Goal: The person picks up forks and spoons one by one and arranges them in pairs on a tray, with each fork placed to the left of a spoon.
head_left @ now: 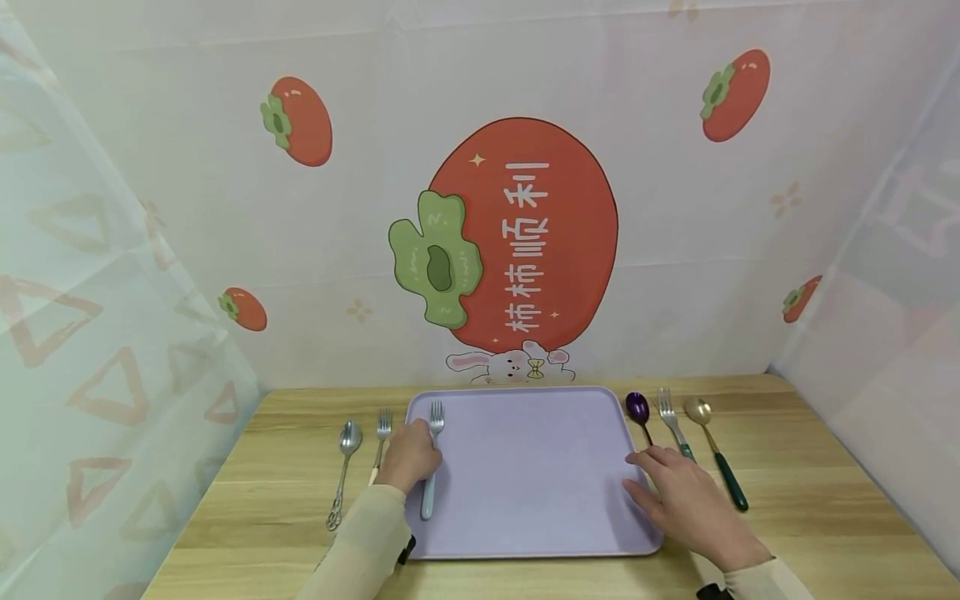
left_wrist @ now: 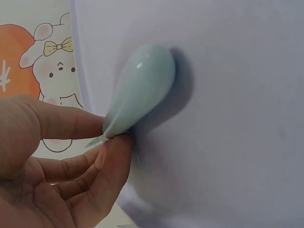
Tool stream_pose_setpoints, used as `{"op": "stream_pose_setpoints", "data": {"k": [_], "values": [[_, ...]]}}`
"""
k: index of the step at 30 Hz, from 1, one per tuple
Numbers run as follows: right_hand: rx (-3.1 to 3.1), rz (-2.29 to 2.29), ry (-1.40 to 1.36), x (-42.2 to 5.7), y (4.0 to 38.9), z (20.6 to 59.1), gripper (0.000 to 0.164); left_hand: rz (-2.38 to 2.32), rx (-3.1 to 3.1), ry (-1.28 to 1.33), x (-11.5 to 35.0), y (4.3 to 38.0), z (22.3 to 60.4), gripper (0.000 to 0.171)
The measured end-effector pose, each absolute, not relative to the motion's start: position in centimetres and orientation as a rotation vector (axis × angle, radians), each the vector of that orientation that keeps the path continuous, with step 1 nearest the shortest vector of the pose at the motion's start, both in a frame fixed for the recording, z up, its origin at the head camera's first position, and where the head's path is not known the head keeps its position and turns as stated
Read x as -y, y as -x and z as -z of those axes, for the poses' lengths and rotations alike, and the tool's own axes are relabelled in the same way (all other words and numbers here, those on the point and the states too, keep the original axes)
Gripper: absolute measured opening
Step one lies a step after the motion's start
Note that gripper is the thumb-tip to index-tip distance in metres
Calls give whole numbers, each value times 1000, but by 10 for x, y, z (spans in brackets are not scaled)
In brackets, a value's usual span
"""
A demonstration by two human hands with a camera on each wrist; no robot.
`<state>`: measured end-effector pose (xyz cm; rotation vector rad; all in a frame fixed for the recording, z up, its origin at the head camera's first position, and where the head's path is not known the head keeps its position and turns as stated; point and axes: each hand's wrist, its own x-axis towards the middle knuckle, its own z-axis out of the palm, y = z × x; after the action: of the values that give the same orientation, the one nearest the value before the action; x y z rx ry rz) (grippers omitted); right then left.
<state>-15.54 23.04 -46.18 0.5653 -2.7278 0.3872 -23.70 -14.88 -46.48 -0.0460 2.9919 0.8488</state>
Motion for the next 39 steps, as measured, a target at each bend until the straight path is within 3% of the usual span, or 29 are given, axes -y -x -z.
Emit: {"op": "stream_pose_setpoints", "data": {"k": [8, 39], "values": [[2750, -388, -550, -229, 156, 460, 26, -852, -2954, 69, 148, 237, 463, 11], [2747, -387, -557, -228, 154, 461, 25, -827, -2966, 92, 147, 237, 462, 12]]}}
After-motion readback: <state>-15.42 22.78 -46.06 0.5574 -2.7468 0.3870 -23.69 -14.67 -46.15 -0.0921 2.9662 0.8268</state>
